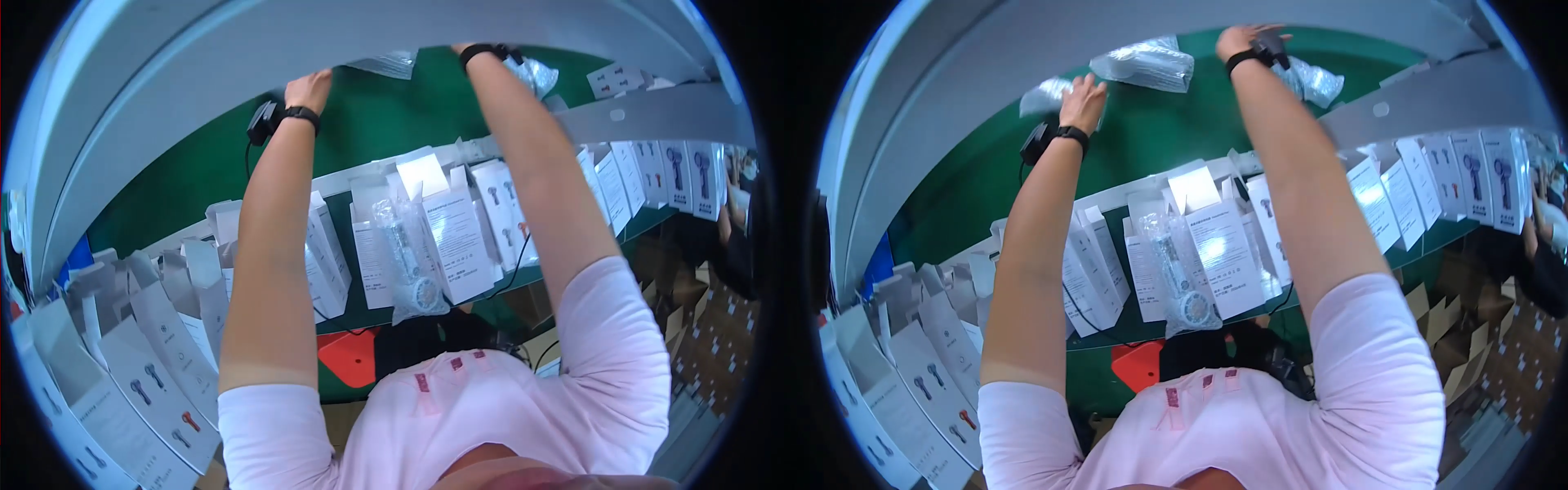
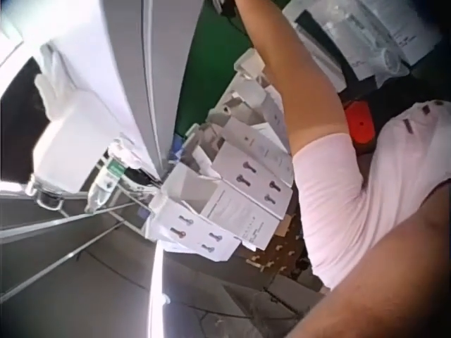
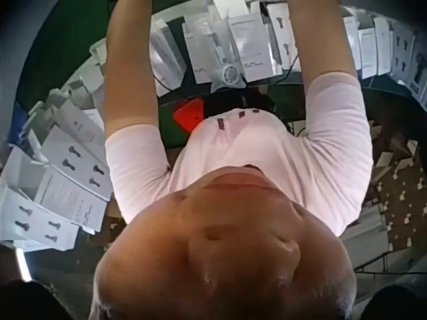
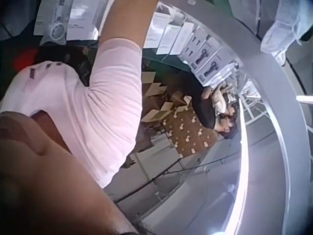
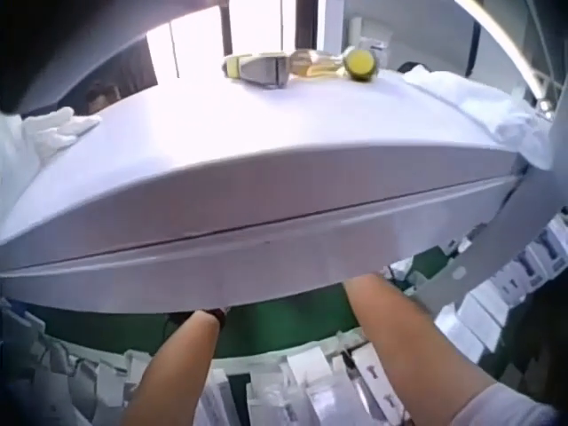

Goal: Packaging various products into boxes and organizing them on an assembly line.

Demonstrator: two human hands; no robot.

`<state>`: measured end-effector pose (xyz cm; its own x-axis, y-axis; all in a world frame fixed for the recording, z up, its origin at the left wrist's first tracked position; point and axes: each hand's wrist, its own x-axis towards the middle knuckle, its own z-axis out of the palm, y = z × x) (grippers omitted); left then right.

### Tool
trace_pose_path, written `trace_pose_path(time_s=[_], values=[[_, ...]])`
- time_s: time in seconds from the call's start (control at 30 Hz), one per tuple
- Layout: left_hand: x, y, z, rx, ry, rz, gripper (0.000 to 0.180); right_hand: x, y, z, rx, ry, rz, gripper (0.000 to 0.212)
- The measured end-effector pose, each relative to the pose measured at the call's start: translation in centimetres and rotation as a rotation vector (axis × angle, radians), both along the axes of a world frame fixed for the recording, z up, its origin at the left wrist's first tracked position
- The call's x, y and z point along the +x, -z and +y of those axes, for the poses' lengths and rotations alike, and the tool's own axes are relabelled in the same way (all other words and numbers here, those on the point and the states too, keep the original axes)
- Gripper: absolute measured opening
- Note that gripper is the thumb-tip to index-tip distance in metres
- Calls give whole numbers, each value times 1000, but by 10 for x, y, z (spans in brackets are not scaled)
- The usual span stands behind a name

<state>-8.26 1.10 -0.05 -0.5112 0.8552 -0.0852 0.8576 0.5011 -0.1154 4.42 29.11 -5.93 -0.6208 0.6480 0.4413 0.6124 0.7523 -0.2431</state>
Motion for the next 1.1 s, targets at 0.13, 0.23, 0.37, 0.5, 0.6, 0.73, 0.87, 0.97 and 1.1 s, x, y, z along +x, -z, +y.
trace_pose_path(time_s=[0.13,0.23,0.37,0.5,0.6,0.73,0.87,0.97,1.1], values=[[-3,8,-32,-13,104,108,31,2,-1,-35,-29,287,-768,41],[7,-2,-32,163,91,61,61,-13,-9,-28,16,180,-852,35],[5,-41,-46,-204,-21,-151,71,-30,-54,-86,-13,-338,-751,36],[11,-72,-20,117,263,-414,67,15,-101,-132,138,-270,-92,21],[71,-145,-38,16,134,-550,61,114,-218,-216,-335,-618,-230,18],[147,-205,-76,138,105,-710,71,298,-297,-222,-494,-526,-467,38],[280,-195,-100,180,-131,-733,92,371,-219,-198,-386,-136,-349,60],[337,-150,-102,163,-270,-604,108,331,-181,-237,-334,-107,-380,77],[362,-127,-93,248,-461,-567,118,299,-144,-246,-273,-25,-459,90]])
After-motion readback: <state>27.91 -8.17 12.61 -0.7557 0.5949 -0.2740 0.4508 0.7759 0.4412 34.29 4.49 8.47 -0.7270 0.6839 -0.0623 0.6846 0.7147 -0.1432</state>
